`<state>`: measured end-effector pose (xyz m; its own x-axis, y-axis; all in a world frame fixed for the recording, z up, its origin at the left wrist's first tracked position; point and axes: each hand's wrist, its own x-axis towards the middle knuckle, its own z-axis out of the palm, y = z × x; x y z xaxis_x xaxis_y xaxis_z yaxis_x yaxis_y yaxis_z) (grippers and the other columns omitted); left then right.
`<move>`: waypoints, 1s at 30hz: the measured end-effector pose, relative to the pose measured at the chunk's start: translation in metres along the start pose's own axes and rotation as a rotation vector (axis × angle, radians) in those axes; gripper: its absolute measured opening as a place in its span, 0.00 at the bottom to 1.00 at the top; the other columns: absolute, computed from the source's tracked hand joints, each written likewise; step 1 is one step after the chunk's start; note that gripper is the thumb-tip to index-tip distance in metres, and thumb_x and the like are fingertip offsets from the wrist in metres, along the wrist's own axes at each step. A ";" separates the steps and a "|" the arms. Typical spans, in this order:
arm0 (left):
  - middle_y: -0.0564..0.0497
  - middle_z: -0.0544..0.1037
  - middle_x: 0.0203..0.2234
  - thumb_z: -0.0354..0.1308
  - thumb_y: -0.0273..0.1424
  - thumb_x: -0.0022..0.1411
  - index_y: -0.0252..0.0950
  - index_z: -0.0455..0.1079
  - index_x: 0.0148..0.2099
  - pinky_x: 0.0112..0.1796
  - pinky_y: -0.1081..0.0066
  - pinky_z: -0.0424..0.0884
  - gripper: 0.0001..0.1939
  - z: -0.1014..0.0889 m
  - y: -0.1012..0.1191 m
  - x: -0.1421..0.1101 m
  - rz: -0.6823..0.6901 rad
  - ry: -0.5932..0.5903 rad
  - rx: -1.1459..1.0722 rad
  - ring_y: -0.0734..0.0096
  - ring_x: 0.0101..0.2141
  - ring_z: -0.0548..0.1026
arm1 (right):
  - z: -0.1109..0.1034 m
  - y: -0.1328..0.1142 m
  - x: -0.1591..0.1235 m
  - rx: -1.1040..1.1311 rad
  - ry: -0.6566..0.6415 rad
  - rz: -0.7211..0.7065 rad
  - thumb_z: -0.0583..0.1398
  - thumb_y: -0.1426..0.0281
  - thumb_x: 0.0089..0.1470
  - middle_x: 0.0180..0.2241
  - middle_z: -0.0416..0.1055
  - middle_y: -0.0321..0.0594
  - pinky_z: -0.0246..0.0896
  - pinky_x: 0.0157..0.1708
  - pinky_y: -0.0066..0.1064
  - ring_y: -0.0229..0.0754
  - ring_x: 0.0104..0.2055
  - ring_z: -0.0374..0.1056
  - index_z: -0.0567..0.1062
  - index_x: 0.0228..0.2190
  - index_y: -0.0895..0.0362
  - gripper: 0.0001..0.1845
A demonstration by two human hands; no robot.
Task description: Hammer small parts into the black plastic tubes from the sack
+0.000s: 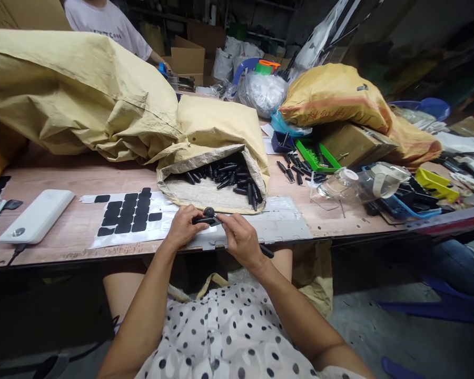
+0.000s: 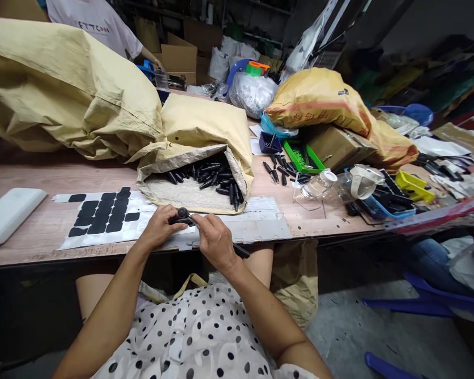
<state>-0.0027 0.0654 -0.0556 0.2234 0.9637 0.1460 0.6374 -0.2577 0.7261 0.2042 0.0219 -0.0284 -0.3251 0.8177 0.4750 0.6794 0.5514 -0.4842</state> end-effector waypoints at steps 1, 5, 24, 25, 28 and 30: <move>0.52 0.75 0.31 0.69 0.34 0.55 0.41 0.78 0.36 0.44 0.62 0.69 0.06 0.000 0.000 0.000 -0.008 -0.012 -0.003 0.60 0.40 0.71 | 0.002 -0.001 0.000 0.000 0.001 -0.012 0.50 0.74 0.67 0.38 0.76 0.42 0.69 0.44 0.32 0.43 0.42 0.71 0.77 0.54 0.52 0.21; 0.52 0.76 0.30 0.69 0.32 0.55 0.40 0.77 0.33 0.43 0.63 0.68 0.04 -0.001 0.003 0.001 -0.014 -0.025 -0.030 0.61 0.40 0.71 | 0.011 0.000 -0.002 -0.020 -0.023 -0.045 0.52 0.75 0.66 0.34 0.74 0.40 0.68 0.40 0.30 0.43 0.39 0.70 0.78 0.51 0.50 0.20; 0.50 0.79 0.33 0.56 0.41 0.65 0.40 0.78 0.37 0.46 0.62 0.69 0.13 -0.005 0.012 -0.006 0.025 0.049 -0.169 0.61 0.40 0.72 | 0.028 0.055 0.032 -0.471 -0.085 0.118 0.54 0.73 0.65 0.37 0.71 0.44 0.51 0.37 0.35 0.48 0.40 0.61 0.80 0.48 0.50 0.17; 0.50 0.79 0.33 0.53 0.43 0.67 0.40 0.77 0.35 0.45 0.63 0.69 0.16 -0.006 0.016 -0.009 0.013 0.072 -0.225 0.61 0.39 0.72 | 0.028 0.055 0.032 -0.474 -0.083 0.112 0.54 0.73 0.65 0.37 0.70 0.44 0.50 0.37 0.35 0.48 0.40 0.61 0.79 0.48 0.50 0.17; 0.49 0.77 0.29 0.47 0.52 0.68 0.38 0.73 0.32 0.40 0.65 0.70 0.26 -0.004 0.027 -0.018 -0.069 0.132 -0.433 0.62 0.36 0.72 | 0.029 0.055 0.031 -0.485 -0.075 0.107 0.54 0.74 0.65 0.37 0.70 0.44 0.49 0.37 0.35 0.48 0.40 0.60 0.79 0.49 0.50 0.17; 0.50 0.75 0.25 0.47 0.58 0.65 0.38 0.73 0.32 0.37 0.65 0.70 0.30 0.001 0.028 -0.022 -0.143 0.156 -0.582 0.64 0.31 0.72 | 0.030 0.056 0.031 -0.493 -0.072 0.107 0.53 0.74 0.64 0.37 0.70 0.44 0.49 0.36 0.35 0.48 0.40 0.60 0.79 0.48 0.50 0.17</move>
<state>0.0109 0.0371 -0.0388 0.0269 0.9960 0.0852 0.1363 -0.0881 0.9867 0.2126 0.0829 -0.0628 -0.2690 0.8843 0.3817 0.9354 0.3343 -0.1153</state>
